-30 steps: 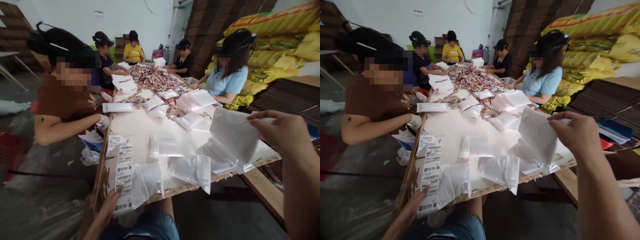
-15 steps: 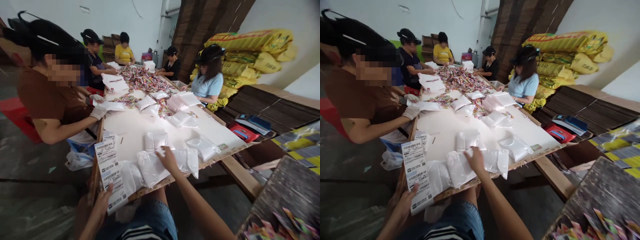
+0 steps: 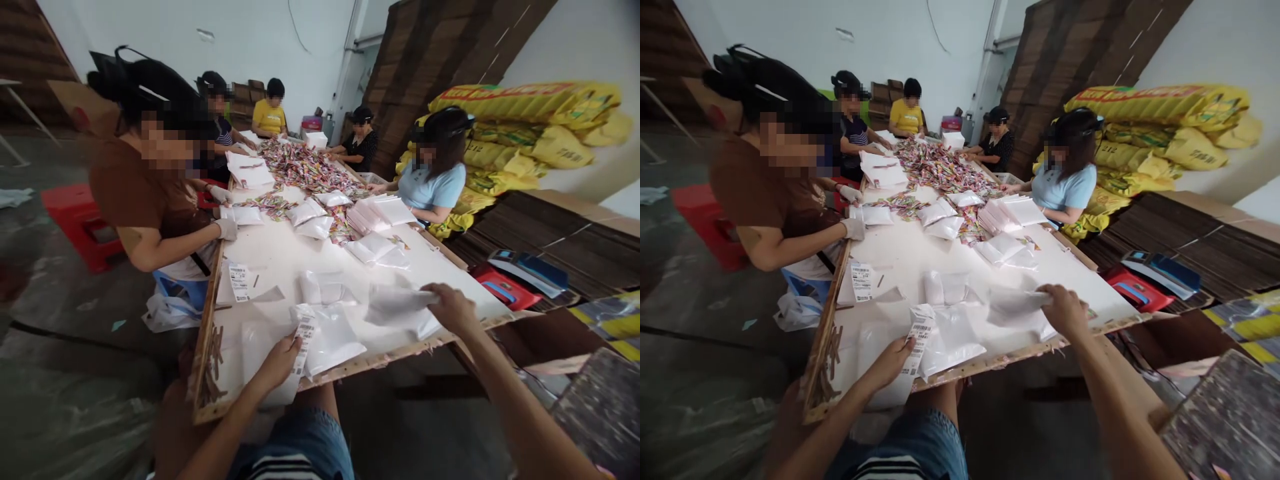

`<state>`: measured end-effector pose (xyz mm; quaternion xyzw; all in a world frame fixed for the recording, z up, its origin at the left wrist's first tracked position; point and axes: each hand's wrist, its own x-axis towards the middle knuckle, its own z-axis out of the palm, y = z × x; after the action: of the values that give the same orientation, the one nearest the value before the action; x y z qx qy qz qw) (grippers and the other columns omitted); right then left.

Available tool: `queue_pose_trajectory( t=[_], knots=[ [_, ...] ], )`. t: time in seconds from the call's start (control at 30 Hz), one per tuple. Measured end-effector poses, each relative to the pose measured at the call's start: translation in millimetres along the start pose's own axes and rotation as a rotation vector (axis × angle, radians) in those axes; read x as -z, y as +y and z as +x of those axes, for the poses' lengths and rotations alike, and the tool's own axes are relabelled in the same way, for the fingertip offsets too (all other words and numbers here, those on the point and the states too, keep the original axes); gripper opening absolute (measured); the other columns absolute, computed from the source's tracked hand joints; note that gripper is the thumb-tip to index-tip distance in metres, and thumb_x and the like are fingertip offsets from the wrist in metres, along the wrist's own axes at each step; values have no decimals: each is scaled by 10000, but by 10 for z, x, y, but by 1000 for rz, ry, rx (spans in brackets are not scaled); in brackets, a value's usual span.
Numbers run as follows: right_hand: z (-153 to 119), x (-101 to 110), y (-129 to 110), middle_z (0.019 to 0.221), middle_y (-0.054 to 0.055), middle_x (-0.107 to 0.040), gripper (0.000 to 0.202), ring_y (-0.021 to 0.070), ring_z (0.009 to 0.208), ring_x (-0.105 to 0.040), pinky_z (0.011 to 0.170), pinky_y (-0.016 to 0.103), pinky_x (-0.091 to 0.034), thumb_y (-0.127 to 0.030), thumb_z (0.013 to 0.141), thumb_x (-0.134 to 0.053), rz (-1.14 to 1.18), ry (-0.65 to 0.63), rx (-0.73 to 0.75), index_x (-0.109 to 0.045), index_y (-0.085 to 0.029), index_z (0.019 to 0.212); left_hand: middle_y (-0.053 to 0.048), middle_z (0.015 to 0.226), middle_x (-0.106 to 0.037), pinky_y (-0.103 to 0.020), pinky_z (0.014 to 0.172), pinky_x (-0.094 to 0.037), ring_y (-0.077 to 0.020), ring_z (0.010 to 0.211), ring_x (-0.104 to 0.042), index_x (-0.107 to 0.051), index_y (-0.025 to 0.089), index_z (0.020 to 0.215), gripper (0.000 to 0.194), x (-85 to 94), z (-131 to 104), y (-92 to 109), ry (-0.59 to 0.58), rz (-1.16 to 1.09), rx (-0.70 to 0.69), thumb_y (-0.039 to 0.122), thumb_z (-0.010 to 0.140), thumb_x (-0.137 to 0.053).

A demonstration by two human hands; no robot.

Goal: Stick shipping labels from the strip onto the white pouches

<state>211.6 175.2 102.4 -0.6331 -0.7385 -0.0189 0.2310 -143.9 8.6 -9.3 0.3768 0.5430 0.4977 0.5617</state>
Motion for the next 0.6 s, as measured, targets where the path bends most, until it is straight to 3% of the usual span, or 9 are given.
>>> queue_pose_trajectory(
  t=[0.1, 0.17, 0.23, 0.33, 0.4, 0.5, 0.6],
  knots=[
    [315, 41, -348, 962, 77, -645, 333, 246, 935, -536, 870, 433, -393, -20, 602, -436, 7, -150, 381, -670, -219, 730, -135, 863, -740, -433, 933, -453, -310, 900, -661, -724, 98, 828, 371, 130, -54, -49, 69, -68, 60, 450, 765, -625],
    [287, -232, -642, 942, 74, -635, 362, 215, 922, -543, 892, 388, -407, 5, 611, -396, 54, -306, 601, -666, -206, 729, -129, 854, -741, -404, 885, -489, -289, 886, -673, -708, 95, 889, 366, 321, -186, -61, 168, -130, 102, 426, 818, -570],
    [82, -642, -860, 1043, 73, -629, 495, 208, 987, -547, 911, 365, -419, 39, 572, -368, 86, -399, 682, -685, -196, 872, -121, 847, -742, -389, 838, -517, -271, 880, -683, -678, 104, 977, 354, 549, -368, -32, 298, -182, 147, 393, 863, -509],
    [-346, -1202, -894, 1249, 109, -551, 719, 229, 1140, -503, 959, 391, -413, 63, 540, -341, 96, -339, 600, -592, -172, 1173, -120, 841, -742, -395, 773, -547, -264, 835, -698, -629, 115, 1072, 325, 839, -678, 61, 504, -344, 180, 341, 872, -509],
    [-570, -1407, -780, 1216, 136, -568, 662, 237, 1114, -531, 944, 406, -430, 56, 598, -332, 105, -274, 446, -574, -149, 1180, -125, 840, -741, -403, 755, -557, -267, 818, -701, -613, 101, 1083, 302, 929, -857, 111, 622, -449, 186, 290, 863, -529],
    [-778, -1417, -781, 1125, 129, -624, 448, 257, 1060, -570, 953, 450, -425, -12, 714, -357, 144, -221, 270, -620, -182, 1035, -122, 864, -741, -421, 794, -550, -277, 865, -693, -614, 90, 1086, 307, 888, -993, 112, 655, -483, 138, 271, 843, -563],
    [-987, -1157, -1318, 1065, 113, -649, 309, 276, 1018, -590, 935, 488, -432, -179, 825, -439, 394, -180, 207, -566, -222, 1104, -116, 1007, -725, -423, 920, -495, -292, 1018, -643, -632, 116, 1103, 431, 724, -986, 72, 553, -381, 10, 360, 750, -678]
  ],
)
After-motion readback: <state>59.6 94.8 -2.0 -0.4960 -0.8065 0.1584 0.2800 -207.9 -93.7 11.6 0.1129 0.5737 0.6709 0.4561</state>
